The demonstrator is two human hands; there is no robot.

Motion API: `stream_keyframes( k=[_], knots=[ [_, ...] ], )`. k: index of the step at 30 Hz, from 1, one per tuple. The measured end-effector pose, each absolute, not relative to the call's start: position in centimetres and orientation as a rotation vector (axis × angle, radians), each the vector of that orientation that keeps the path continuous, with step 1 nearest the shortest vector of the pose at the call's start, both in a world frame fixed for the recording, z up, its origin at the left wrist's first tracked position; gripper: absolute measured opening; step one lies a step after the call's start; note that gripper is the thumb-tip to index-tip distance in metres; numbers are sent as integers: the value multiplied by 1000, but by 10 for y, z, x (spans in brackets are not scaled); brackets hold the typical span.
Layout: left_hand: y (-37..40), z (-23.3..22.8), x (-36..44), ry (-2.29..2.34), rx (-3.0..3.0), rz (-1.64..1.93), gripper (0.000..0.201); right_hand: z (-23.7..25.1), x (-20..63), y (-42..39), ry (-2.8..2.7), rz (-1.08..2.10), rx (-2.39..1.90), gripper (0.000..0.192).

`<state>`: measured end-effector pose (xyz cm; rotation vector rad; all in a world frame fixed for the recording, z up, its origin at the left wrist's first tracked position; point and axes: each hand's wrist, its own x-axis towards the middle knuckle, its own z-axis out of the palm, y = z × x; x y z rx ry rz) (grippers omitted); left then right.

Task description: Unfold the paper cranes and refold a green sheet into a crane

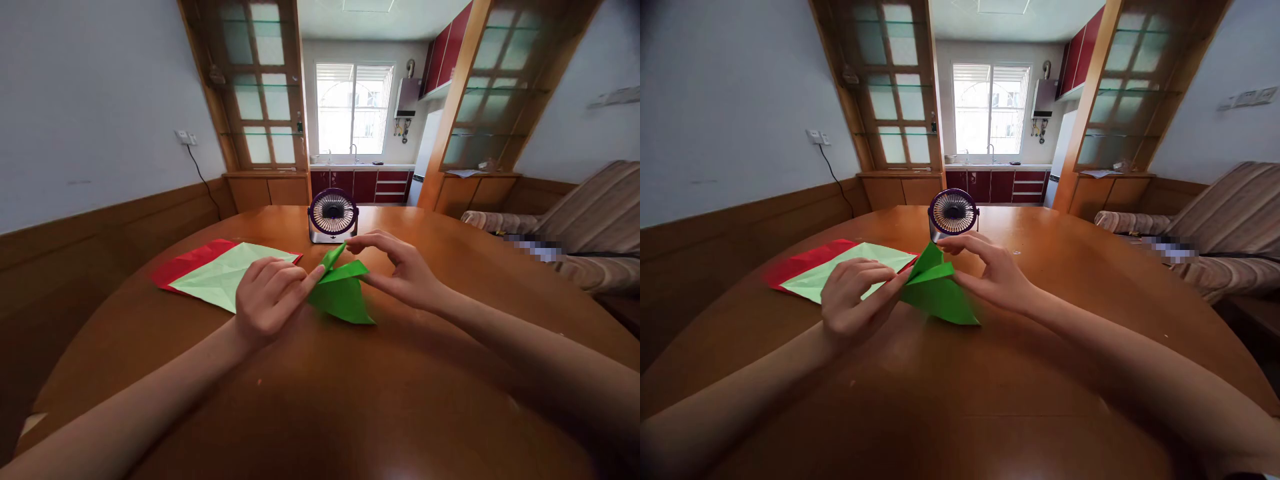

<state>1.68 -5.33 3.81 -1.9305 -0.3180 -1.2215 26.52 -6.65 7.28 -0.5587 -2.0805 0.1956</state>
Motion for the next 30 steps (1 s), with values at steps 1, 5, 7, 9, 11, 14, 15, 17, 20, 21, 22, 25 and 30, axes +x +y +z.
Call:
stream_keyframes(
  k=[1, 5, 7, 9, 11, 14, 15, 17, 20, 21, 22, 25, 30],
  knots=[
    [-55, 40, 16, -291, -1905, -1172, 34, 73, 267, -68, -2099, 178, -532, 37],
    [-62, 42, 15, -261, -1912, -1096, 40, 75, 275, -75, -2173, 117, -407, 43],
    [-64, 40, 16, -280, -1973, -1084, 42, 72, 279, -79, -2213, 40, -384, 43],
    [-64, 35, 17, -289, -2047, -1044, 43, 64, 283, -80, -2238, -54, -374, 45],
    [-63, 29, 19, -281, -2111, -997, 40, 51, 287, -79, -2241, -154, -363, 47],
    [-62, 20, 23, -257, -2151, -929, 32, 29, 290, -75, -2216, -282, -404, 44],
    [-62, 18, 24, -250, -2151, -916, 31, 22, 291, -73, -2210, -294, -420, 42],
    [-61, 15, 26, -234, -2159, -913, 30, 11, 291, -70, -2198, -304, -434, 38],
    [-60, 12, 28, -218, -2227, -957, 28, 1, 290, -67, -2176, -292, -451, 33],
    [-59, 11, 28, -224, -2259, -978, 28, -1, 290, -67, -2165, -284, -459, 33],
    [-59, 11, 28, -232, -2287, -1001, 28, -3, 290, -67, -2155, -275, -463, 33],
    [-57, 8, 30, -240, -2335, -1076, 26, -5, 291, -68, -2143, -257, -447, 35],
    [-55, 5, 30, -230, -2421, -1167, 26, -6, 290, -71, -2139, -228, -435, 35]
  ],
)
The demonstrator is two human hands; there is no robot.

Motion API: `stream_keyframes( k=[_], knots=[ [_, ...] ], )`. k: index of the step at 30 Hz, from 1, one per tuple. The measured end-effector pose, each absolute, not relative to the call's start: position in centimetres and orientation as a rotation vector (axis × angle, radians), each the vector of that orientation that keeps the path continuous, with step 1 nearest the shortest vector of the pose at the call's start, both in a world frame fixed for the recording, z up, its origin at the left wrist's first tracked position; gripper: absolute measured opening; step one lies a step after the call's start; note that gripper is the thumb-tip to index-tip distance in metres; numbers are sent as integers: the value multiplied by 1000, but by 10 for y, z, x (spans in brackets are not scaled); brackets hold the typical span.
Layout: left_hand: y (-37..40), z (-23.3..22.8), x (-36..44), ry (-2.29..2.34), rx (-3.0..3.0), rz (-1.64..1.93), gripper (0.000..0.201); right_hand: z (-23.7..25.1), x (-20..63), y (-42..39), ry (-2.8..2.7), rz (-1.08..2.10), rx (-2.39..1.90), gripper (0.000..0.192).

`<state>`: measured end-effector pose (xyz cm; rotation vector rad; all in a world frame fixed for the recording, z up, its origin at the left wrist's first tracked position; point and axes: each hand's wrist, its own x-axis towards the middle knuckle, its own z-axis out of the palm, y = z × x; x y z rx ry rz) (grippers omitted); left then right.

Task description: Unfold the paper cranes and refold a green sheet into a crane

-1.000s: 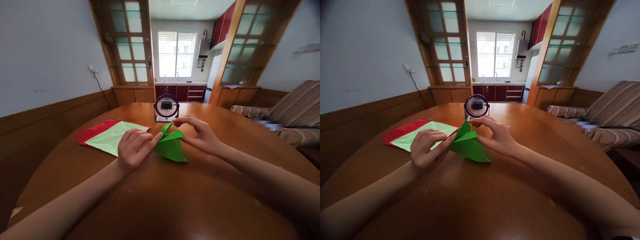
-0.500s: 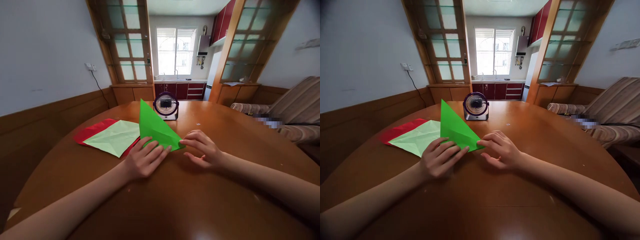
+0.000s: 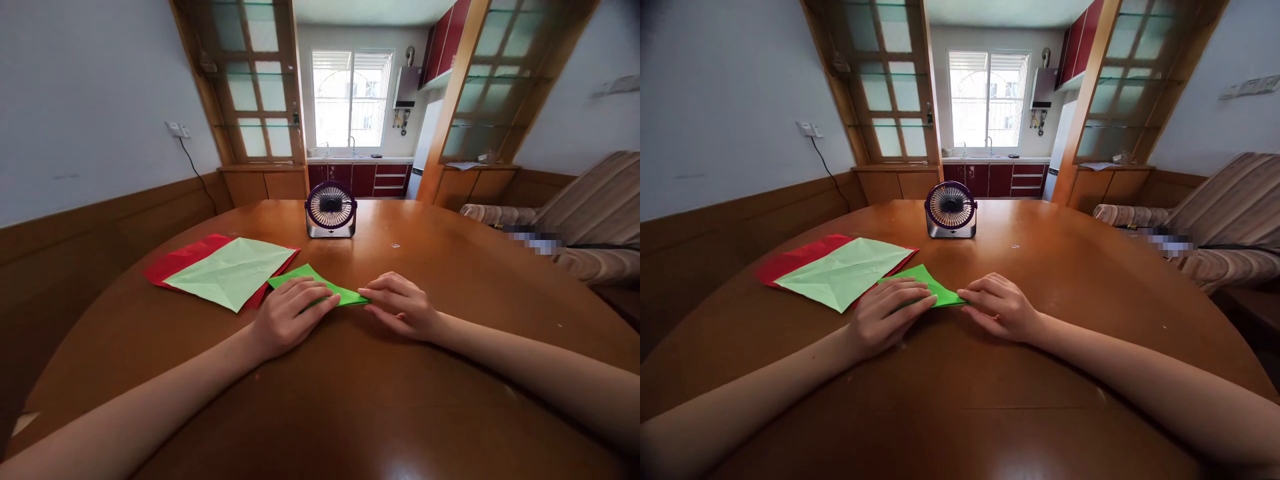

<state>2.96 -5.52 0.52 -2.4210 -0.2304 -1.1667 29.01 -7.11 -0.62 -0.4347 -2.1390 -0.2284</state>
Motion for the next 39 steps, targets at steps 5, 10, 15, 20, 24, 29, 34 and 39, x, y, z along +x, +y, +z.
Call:
stream_keyframes(
  k=[5, 10, 15, 20, 24, 29, 34, 39],
  knots=[
    [-56, 1, 30, -293, -2503, -1168, 27, -8, 285, -74, -2136, -216, -455, 27],
    [-63, -2, 39, -430, -2550, -1217, 18, -7, 280, -79, -2119, -145, -485, 21],
    [-69, -4, 47, -554, -2537, -1331, 13, -5, 276, -83, -2114, -92, -534, 18],
    [-71, -5, 49, -520, -2510, -1355, 14, -7, 275, -84, -2107, -37, -526, 16],
    [-70, -5, 50, -519, -2516, -1379, 12, -9, 274, -83, -2093, -50, -540, 15],
    [-72, -4, 52, -525, -2510, -1451, 10, -7, 273, -82, -2089, -27, -566, 18],
    [-73, -3, 54, -556, -2519, -1442, 9, -8, 273, -81, -2069, -23, -564, 14],
    [-71, -6, 54, -547, -2537, -1422, 10, -8, 273, -82, -2065, 56, -558, 13]
  ],
)
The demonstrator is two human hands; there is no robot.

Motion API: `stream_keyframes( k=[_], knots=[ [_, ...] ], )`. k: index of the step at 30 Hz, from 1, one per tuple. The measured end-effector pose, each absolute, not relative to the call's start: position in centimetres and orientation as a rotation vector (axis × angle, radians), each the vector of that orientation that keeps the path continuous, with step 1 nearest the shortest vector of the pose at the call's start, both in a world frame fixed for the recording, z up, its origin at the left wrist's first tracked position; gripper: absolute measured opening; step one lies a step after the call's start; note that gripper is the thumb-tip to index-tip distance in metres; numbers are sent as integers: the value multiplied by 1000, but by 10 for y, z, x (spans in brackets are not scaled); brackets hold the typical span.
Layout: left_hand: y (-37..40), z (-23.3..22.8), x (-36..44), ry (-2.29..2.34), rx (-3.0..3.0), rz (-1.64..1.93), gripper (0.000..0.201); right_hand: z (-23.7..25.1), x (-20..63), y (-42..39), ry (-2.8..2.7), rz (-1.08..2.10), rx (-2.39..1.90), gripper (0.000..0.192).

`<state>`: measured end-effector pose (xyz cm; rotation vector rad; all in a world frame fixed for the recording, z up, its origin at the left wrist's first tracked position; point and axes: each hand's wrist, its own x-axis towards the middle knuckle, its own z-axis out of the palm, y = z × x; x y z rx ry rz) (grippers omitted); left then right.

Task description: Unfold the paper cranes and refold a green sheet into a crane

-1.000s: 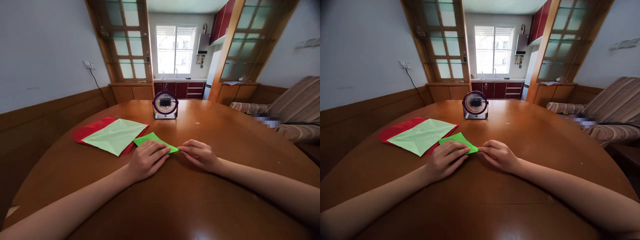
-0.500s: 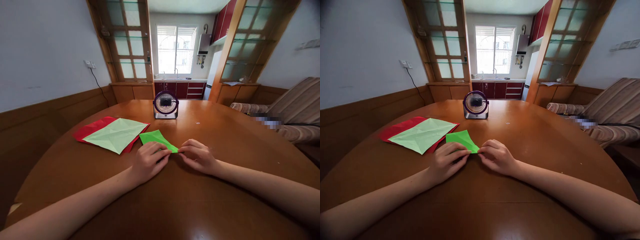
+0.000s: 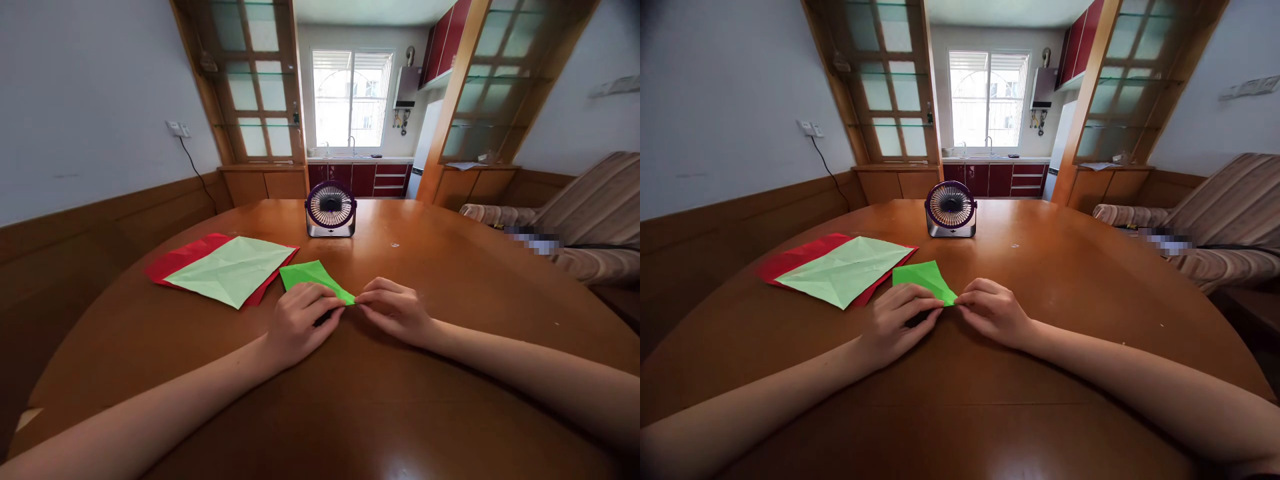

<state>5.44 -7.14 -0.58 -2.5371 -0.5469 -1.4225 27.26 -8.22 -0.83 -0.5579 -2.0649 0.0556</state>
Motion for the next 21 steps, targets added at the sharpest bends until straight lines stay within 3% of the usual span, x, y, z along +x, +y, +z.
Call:
stream_keyframes(
  k=[7, 21],
  knots=[
    [-73, -6, 56, -581, -2538, -1447, 6, -7, 270, -84, -2069, -12, -535, 15],
    [-76, -4, 61, -572, -2549, -1382, 5, -4, 259, -82, -2116, -647, -480, 9]
  ],
)
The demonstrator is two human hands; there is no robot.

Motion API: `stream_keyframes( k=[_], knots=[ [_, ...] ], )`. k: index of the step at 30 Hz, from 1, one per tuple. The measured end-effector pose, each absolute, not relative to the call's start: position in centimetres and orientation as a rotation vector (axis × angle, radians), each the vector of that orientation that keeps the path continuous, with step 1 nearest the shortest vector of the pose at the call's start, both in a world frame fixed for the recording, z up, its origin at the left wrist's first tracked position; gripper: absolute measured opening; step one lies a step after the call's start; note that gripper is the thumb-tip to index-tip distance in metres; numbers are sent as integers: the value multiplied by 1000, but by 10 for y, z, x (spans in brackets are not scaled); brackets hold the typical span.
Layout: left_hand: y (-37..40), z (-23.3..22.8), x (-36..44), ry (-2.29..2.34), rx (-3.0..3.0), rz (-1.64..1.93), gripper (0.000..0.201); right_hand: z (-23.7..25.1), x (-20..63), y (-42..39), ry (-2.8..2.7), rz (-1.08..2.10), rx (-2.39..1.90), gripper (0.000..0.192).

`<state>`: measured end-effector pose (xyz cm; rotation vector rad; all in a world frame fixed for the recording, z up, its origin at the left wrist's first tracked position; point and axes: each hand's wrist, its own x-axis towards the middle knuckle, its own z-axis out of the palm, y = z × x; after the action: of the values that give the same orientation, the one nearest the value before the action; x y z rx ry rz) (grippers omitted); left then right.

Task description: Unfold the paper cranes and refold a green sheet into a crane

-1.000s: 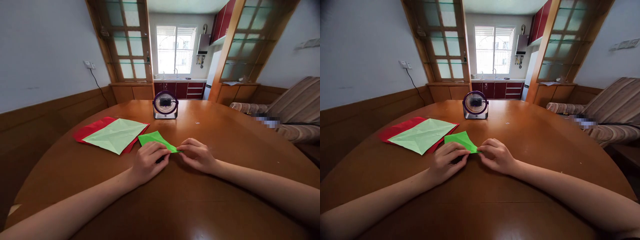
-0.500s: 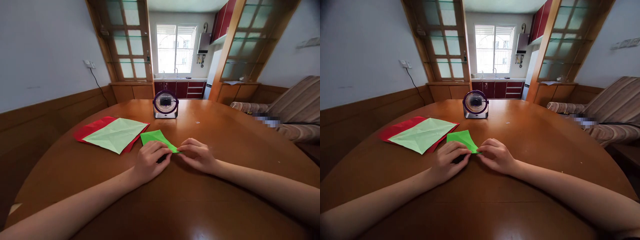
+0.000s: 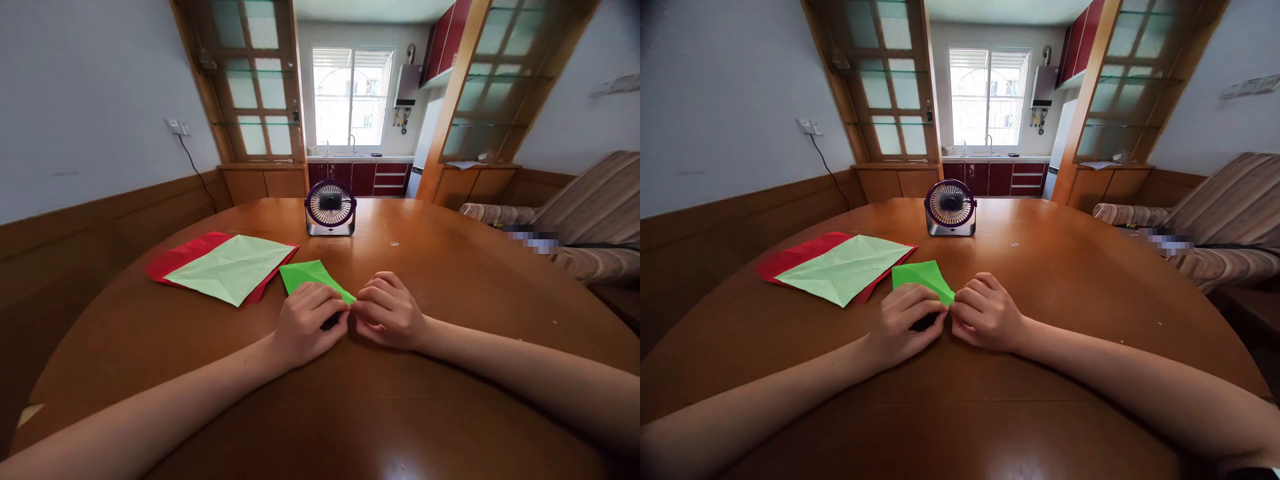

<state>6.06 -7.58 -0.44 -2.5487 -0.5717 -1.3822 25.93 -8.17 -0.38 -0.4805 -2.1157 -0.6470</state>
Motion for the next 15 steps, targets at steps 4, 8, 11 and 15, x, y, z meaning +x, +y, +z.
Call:
stream_keyframes(
  k=[4, 8, 11, 15],
  knots=[
    [-77, -2, 60, -592, -2536, -1383, 7, -4, 265, -81, -2125, -619, -503, 8],
    [-77, -1, 58, -603, -2549, -1384, 8, -4, 272, -80, -2107, -625, -482, 10],
    [-76, -2, 57, -628, -2546, -1400, 8, -4, 278, -78, -2094, -634, -470, 11],
    [-74, -4, 55, -695, -2540, -1461, 6, -3, 284, -76, -2073, -571, -496, 12]
  ],
)
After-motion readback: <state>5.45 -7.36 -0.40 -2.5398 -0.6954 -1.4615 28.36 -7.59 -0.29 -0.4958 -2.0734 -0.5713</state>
